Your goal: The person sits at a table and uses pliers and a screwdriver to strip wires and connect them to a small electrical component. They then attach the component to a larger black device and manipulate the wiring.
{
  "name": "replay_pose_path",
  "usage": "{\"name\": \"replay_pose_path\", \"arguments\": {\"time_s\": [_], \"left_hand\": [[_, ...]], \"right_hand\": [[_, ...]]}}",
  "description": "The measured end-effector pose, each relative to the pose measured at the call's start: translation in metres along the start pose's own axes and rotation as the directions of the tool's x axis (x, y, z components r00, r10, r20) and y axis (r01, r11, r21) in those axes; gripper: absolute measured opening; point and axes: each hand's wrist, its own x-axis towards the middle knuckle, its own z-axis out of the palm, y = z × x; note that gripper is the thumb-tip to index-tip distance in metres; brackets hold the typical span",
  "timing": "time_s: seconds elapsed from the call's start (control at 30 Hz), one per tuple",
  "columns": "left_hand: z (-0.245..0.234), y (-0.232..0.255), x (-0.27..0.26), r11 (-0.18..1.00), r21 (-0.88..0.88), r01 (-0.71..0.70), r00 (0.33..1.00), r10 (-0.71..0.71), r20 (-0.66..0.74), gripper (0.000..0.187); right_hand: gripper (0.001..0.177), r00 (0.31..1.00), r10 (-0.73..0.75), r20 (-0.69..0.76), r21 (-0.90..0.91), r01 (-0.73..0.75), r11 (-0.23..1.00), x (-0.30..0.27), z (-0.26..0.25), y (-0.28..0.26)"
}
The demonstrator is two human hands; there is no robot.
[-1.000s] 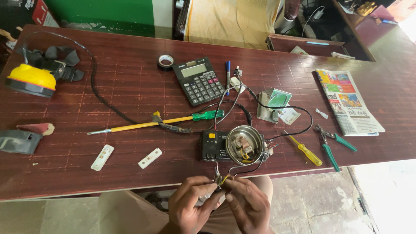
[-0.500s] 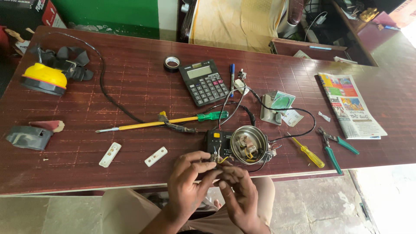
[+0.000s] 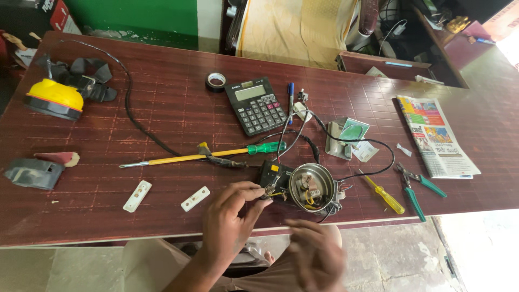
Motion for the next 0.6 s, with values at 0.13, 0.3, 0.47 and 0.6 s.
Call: {"name": "replay_pose_path", "arguments": {"time_s": [0.13, 0.3, 0.47, 0.6], "left_hand": [[-0.001, -0.001, 0.003, 1.0, -0.017, 0.018, 1.0, -0.018, 0.004, 0.023], [0.001, 0.003, 0.008, 0.995, -0.062, 0.074, 0.997, -0.073, 0.02, 0.024], [0.002, 0.004, 0.009, 0.99, -0.114, 0.083, 0.996, -0.085, -0.008, 0.021], [0.003, 0.004, 0.005, 0.985, -0.125, 0.118, 0.993, -0.119, -0.003, 0.02]], "right_hand": [[0.041, 0.995, -0.061, -0.076, -0.508, 0.015, 0.861, 0.032, -0.043, -0.002], [0.078, 0.986, 0.108, 0.125, -0.424, -0.045, 0.905, 0.077, -0.054, -0.007], [0.065, 0.96, 0.01, 0.281, -0.422, 0.114, 0.9, 0.095, -0.038, -0.029], [0.043, 0.917, -0.081, 0.39, -0.471, 0.274, 0.838, 0.108, -0.022, -0.031]]}}
